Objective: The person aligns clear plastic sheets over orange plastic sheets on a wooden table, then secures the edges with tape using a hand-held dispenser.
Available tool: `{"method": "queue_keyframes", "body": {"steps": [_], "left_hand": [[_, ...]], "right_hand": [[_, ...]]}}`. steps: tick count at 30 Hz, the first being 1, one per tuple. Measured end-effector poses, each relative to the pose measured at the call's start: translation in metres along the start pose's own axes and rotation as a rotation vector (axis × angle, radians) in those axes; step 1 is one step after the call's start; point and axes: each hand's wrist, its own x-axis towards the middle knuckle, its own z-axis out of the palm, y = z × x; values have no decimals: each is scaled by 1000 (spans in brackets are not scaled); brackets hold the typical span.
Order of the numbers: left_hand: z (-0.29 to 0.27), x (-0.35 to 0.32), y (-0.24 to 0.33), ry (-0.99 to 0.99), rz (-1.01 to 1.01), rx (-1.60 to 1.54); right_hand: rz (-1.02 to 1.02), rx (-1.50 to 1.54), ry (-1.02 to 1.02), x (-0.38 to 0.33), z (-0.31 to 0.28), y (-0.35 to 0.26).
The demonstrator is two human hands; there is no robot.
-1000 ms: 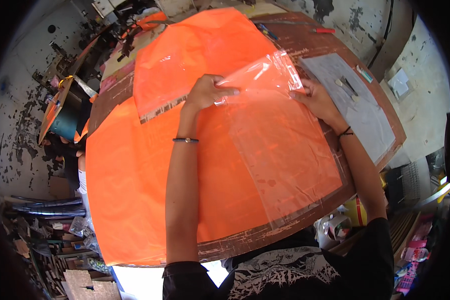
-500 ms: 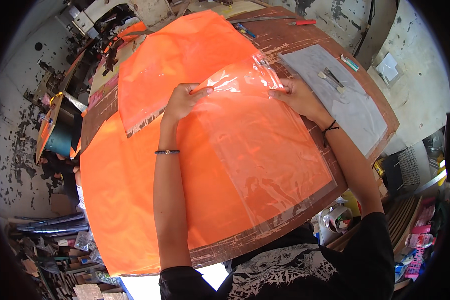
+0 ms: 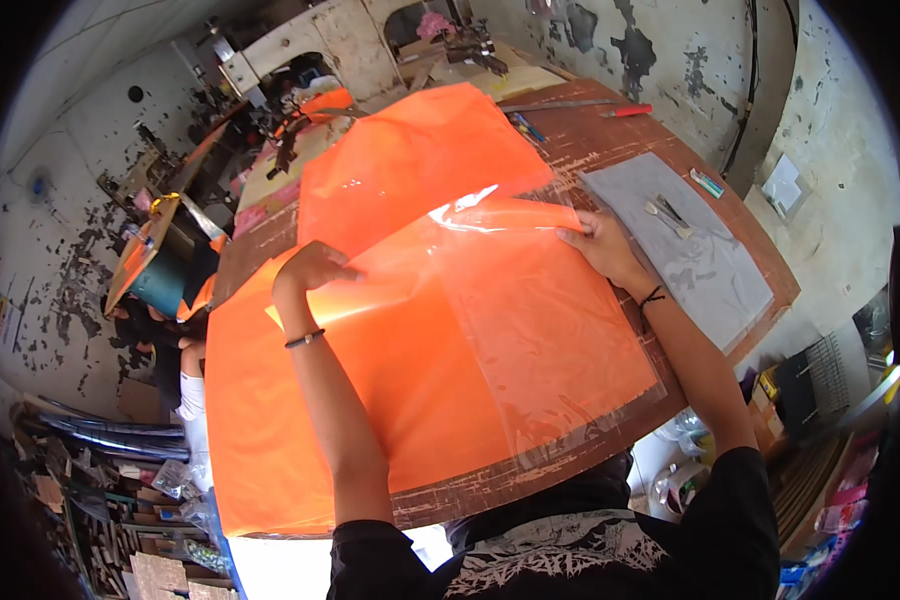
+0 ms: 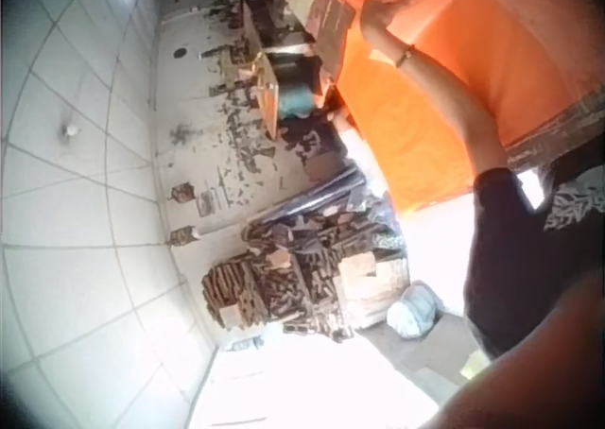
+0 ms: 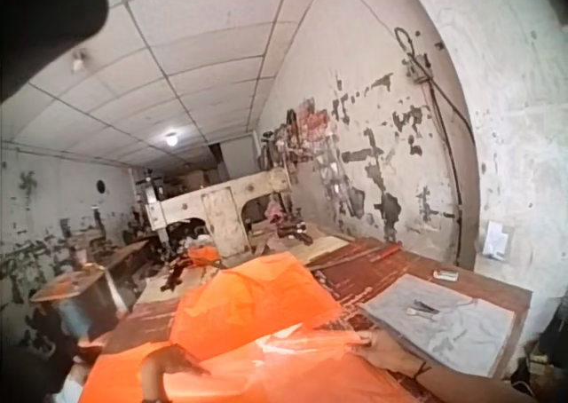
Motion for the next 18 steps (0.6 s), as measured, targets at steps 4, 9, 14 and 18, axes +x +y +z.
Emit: {"method": "queue_keyframes", "body": {"steps": [4, 9, 14, 18], "left_hand": [[-6, -37, -66, 49, 0, 157], [8, -55, -80, 10, -115, 50], [42, -81, -125, 283, 8, -427], [73, -99, -126, 415, 161, -1409]], "right_hand": [[-22, 233, 4, 10, 7, 1], [14, 230, 50, 8, -4, -1], [10, 273, 18, 9, -4, 1], [44, 246, 42, 5, -4, -2]]}}
